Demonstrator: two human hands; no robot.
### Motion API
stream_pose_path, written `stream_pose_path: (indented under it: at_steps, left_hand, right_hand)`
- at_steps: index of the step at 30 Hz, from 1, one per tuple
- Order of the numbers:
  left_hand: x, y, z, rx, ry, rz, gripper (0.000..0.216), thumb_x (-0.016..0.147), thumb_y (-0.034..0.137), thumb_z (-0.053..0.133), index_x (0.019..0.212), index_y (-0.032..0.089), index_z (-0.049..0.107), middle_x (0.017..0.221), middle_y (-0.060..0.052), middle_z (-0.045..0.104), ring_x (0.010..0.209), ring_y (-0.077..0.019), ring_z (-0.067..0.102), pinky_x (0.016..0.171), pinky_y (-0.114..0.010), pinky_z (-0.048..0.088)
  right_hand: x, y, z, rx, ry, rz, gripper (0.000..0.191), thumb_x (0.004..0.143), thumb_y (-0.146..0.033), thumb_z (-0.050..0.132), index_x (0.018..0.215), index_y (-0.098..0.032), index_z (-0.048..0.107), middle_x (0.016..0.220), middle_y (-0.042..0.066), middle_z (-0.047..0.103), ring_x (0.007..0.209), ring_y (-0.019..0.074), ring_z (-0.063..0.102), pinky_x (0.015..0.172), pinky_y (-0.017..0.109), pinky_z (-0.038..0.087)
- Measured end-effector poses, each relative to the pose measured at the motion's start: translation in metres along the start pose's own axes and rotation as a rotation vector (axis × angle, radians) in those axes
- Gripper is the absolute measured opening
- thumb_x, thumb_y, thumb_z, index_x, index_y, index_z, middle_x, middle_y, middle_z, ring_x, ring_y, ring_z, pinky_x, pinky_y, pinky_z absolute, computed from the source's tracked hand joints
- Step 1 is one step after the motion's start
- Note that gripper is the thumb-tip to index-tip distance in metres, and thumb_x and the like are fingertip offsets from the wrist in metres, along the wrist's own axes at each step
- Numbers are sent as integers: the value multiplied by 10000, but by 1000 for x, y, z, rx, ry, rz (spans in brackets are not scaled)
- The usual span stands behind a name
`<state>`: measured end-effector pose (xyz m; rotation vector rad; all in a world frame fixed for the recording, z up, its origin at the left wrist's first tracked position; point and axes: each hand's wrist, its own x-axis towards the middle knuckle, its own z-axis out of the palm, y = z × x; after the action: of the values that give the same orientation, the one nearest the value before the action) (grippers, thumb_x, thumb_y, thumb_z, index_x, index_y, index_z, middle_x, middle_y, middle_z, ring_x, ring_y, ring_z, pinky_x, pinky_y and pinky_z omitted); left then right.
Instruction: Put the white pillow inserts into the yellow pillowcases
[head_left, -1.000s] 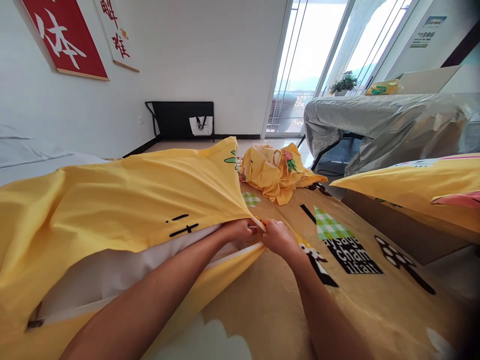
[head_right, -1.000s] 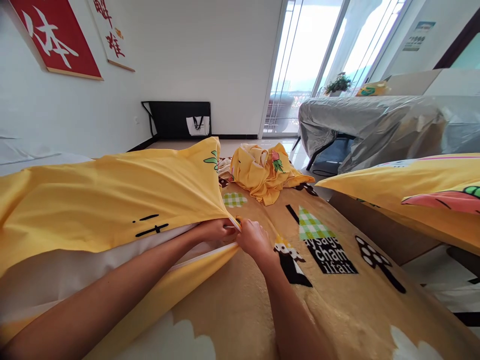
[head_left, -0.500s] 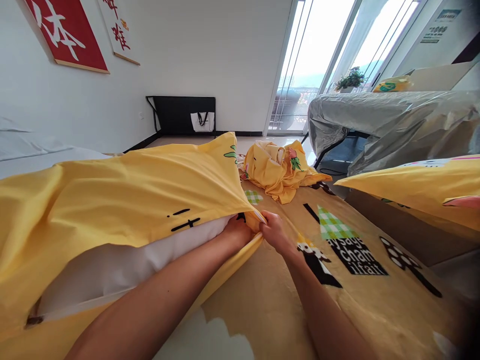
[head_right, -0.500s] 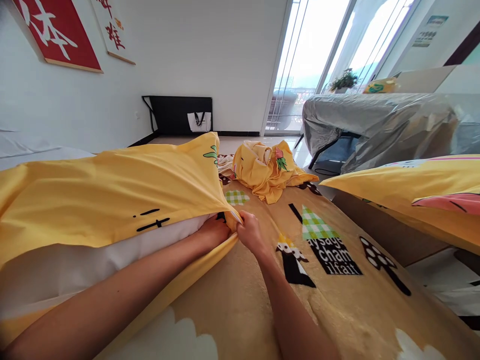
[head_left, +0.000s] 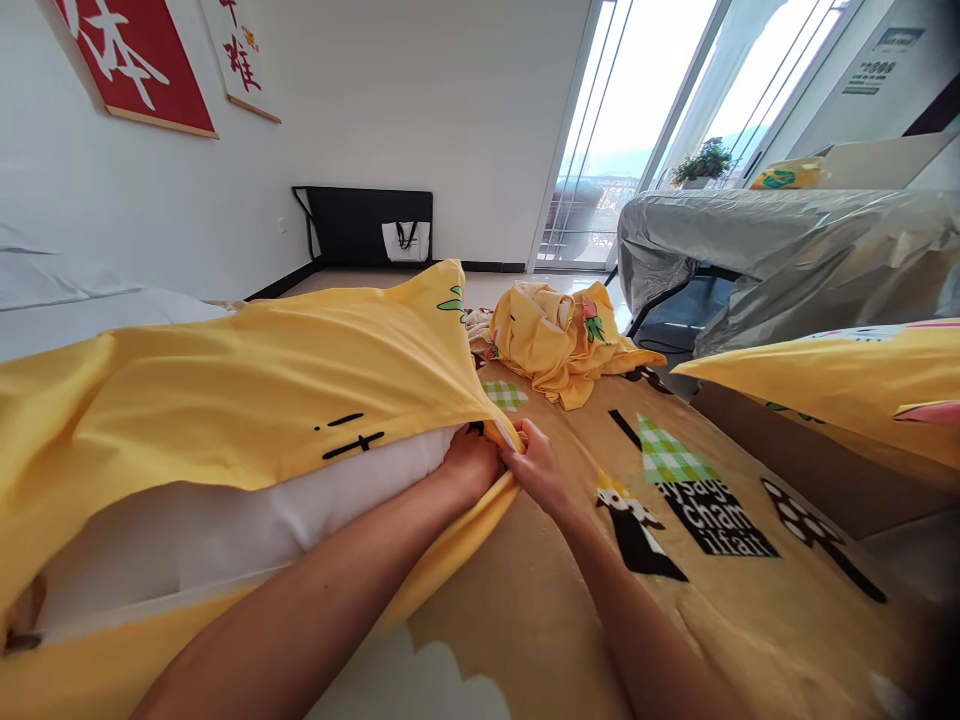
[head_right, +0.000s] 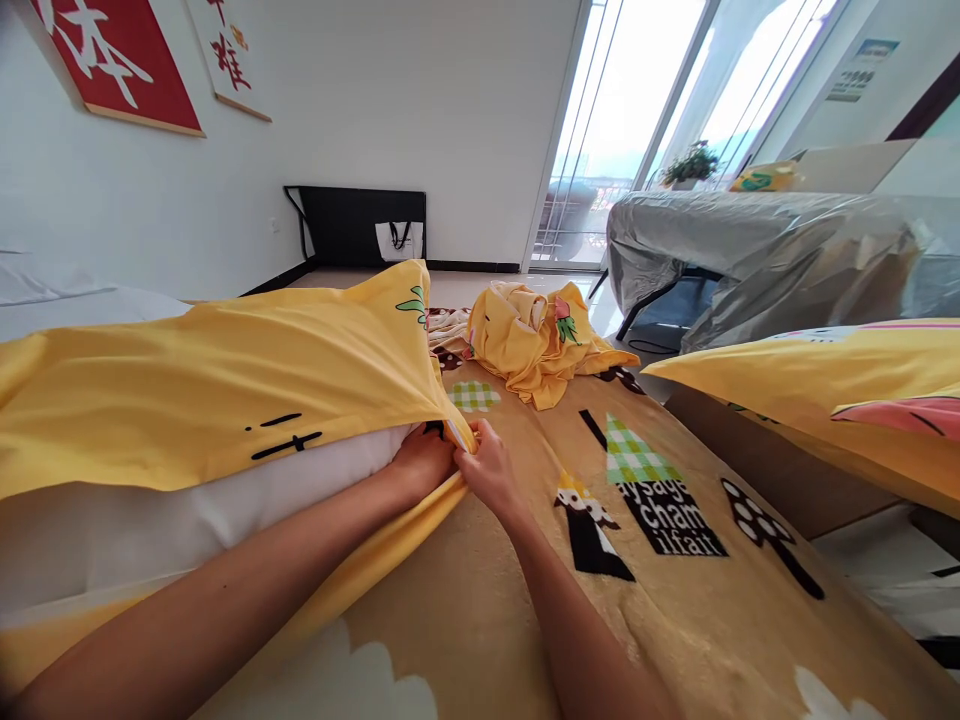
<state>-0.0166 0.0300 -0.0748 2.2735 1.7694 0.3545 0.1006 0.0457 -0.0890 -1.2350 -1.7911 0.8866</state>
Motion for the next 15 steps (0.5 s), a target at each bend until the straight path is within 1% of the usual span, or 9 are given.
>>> stream_pose_path:
  at_steps: [2, 3, 6, 8, 11, 15]
  left_hand:
    - [-1, 0, -2, -21, 9, -28, 212, 837, 173, 495, 954, 137, 668, 1004, -130, 688, 1061, -253, 567, 1003, -357, 340]
    - [-1, 0, -2, -30, 16, -39, 224, 830, 160, 492, 974, 136, 661, 1016, -130, 687, 1059, -252, 567, 994, -349, 347]
    - [-1, 3, -2, -67, 30, -60, 252, 830, 151, 477, 1016, 143, 646, 1055, -123, 678, 1054, -244, 569, 962, -327, 378]
    - [-1, 6, -2, -88, 32, -62, 254, 838, 164, 465, 1014, 149, 648, 1068, -117, 674, 1049, -241, 572, 942, -315, 396]
    - [-3, 7, -5, -102, 20, -37, 240, 833, 177, 465, 964, 146, 664, 1063, -121, 674, 1033, -252, 581, 924, -323, 411]
    - [-3, 4, -6, -97, 7, -2, 243, 797, 143, 465, 912, 122, 678, 1045, -144, 676, 997, -276, 596, 873, -351, 437]
  right_hand:
    - [-1, 1, 1, -142, -8, 4, 294, 610, -109, 473, 889, -186, 521, 803, 27, 630, 745, 176, 567, 615, 234, 374]
    - [-2, 2, 1, -229, 3, 4, 319, 613, -76, 466, 910, -180, 521, 822, 44, 641, 774, 183, 577, 626, 235, 368]
    - [-5, 4, -2, -489, 17, 14, 267, 673, -34, 433, 884, -166, 531, 797, 82, 645, 767, 195, 581, 602, 246, 314]
    - [-7, 3, -5, -601, 0, 20, 215, 714, -34, 414, 828, -170, 536, 753, 84, 632, 722, 187, 568, 580, 256, 274]
    - [-9, -1, -9, -651, -1, -20, 190, 732, -36, 402, 771, -180, 520, 737, 71, 612, 696, 171, 545, 583, 254, 261]
    - [-8, -5, -8, -568, 70, -102, 170, 721, -42, 393, 714, -181, 490, 811, 86, 604, 743, 166, 530, 625, 236, 301]
